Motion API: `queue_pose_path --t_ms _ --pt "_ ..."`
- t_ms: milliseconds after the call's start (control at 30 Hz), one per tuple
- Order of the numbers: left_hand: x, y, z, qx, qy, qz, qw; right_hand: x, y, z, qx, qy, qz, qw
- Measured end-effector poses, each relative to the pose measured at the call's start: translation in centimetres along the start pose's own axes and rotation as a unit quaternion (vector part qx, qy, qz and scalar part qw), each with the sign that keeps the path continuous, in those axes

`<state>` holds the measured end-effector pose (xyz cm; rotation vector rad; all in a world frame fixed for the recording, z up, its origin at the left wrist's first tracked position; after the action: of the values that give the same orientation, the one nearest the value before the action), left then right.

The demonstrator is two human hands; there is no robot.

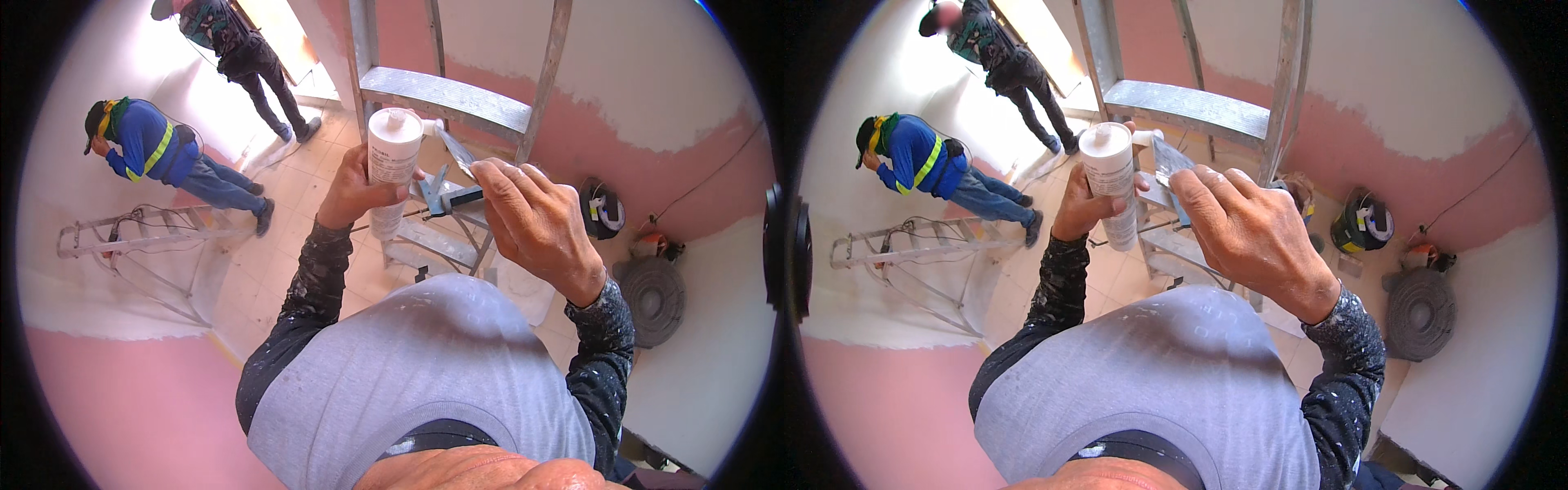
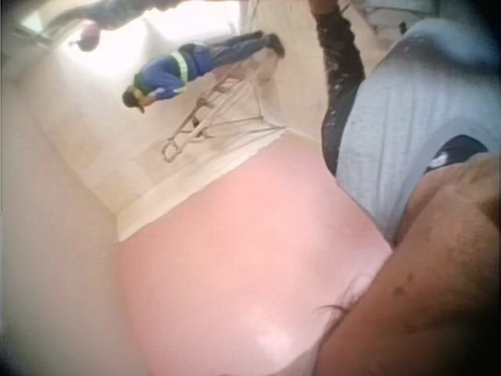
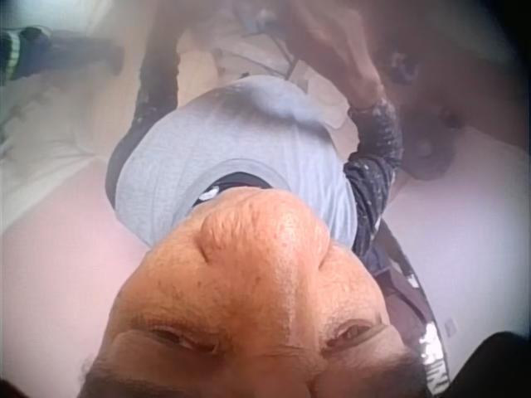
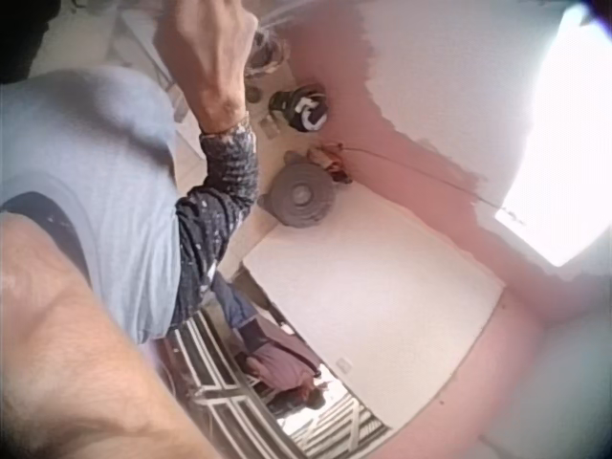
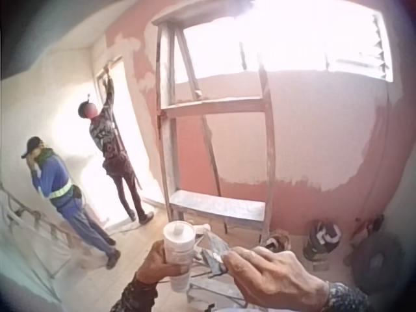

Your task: The person applies wall compound to the ceiling and upper wall using a trowel and hawk, smoothing the surface in multiple passes. They then prepare a caulking gun by removing the nozzle cap and inserting a new tube.

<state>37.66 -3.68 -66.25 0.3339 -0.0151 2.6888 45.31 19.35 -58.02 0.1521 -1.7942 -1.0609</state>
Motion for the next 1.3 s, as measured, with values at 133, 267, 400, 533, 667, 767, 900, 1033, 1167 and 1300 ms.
queue_pose_path --t_ms 133,267,400,533,667,767,900,1033,1167,1300 --pt "0.2 -0.8 -0.2 0.051 0.013 0.009 0.999 -0.4 -0.3 1.9 0.127 -0.072 0.046 0.988" --pt "0.6 -0.5 -1.3 0.117 0.015 0.001 0.993 -1.4 -0.9 4.4 0.297 -0.235 0.038 0.925" --pt "0.6 0.1 -1.3 0.087 0.025 -0.013 0.996 -3.0 -2.3 7.5 0.558 -0.366 0.048 0.744" --pt "1.1 0.0 -0.5 0.085 -0.006 0.000 0.996 -4.6 -2.9 9.1 0.700 -0.395 0.125 0.582" --pt "1.5 0.3 0.7 0.314 -0.136 -0.033 0.939 -5.4 -0.7 8.3 0.509 -0.354 0.126 0.774" --pt "1.3 0.5 1.0 0.372 -0.128 -0.054 0.918 -3.7 2.4 5.9 0.350 -0.251 0.097 0.897" --pt "1.1 0.6 1.0 0.390 -0.112 -0.094 0.909 -3.3 3.0 5.3 0.309 -0.218 0.041 0.925" --pt "1.0 0.3 0.9 0.383 -0.066 -0.124 0.913 -3.4 2.9 5.3 0.296 -0.203 0.023 0.933" --pt "0.8 -0.4 1.5 0.384 -0.109 -0.122 0.909 -3.6 3.1 5.2 0.291 -0.189 0.016 0.938" --pt "0.8 -0.4 1.6 0.392 -0.150 -0.119 0.900 -3.5 3.6 5.1 0.286 -0.179 0.020 0.941"
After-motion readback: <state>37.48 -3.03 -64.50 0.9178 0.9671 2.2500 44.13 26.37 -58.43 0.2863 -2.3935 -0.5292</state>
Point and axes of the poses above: each hand's wrist, its own x-axis towards the middle knuckle, its own y-axis out of the back of the hand, z = x × y, the point moved 5 cm from there along x, towards the middle knuckle, and after that the axes turned 1 degree about x, right-handed, at the moved point
